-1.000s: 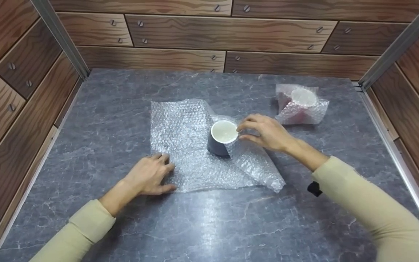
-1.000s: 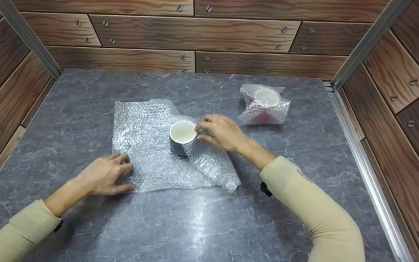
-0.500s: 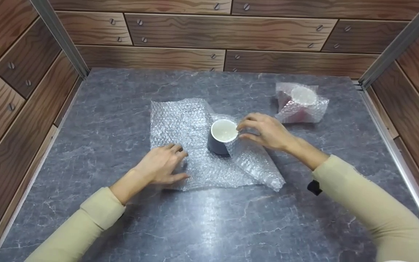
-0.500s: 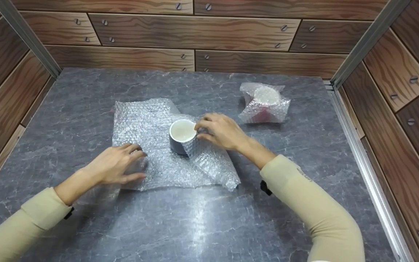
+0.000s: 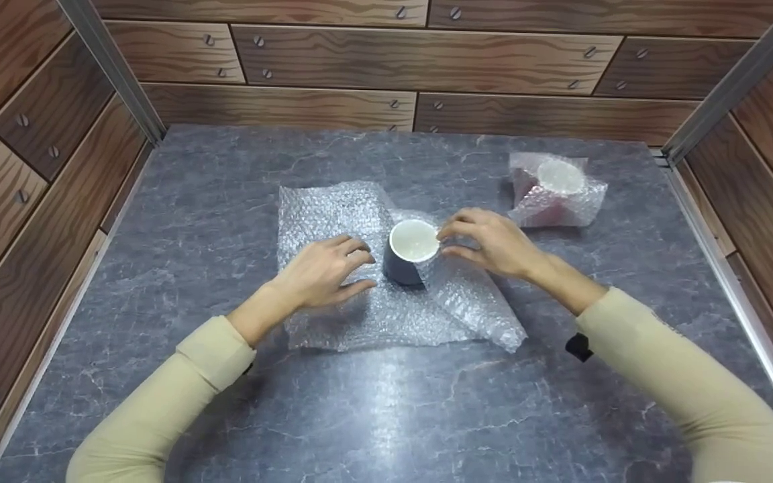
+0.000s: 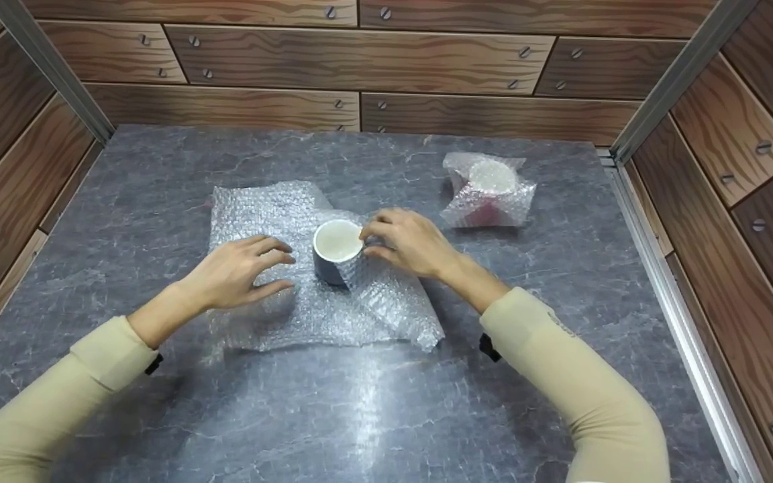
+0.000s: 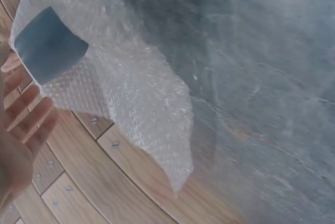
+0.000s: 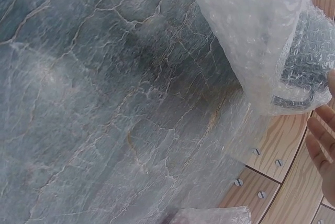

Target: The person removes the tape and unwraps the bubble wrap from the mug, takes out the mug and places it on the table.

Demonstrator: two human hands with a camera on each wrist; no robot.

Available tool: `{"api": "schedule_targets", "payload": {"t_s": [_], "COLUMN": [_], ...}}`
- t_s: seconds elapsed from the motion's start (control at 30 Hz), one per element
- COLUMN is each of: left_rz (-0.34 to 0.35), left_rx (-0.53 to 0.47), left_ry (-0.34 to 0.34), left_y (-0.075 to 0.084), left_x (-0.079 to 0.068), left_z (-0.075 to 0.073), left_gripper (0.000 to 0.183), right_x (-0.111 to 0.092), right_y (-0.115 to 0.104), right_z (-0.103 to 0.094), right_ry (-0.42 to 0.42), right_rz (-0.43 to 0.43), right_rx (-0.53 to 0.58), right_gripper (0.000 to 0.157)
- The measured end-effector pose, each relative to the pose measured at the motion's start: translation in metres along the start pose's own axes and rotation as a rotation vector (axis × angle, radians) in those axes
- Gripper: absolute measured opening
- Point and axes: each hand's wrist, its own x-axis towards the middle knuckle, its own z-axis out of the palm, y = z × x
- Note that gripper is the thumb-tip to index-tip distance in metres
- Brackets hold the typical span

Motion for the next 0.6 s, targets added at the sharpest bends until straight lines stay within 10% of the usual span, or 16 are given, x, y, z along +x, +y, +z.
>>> {"api": "schedule_targets", "payload": {"t_s": [0.6], "left_rz": [0.039], "left_rx": [-0.06], "left_ry": [0.128], "left_y": [-0.005], "left_x": [0.031], "left_z": [0.016], "left_gripper": [0.024], "right_x": [-0.004], "right_y": [-0.006], "right_z": [0.006], "right_ry": [0.101], "right_rz": [-0.122], "right_rx": [-0.032], "right_gripper": [0.029]}}
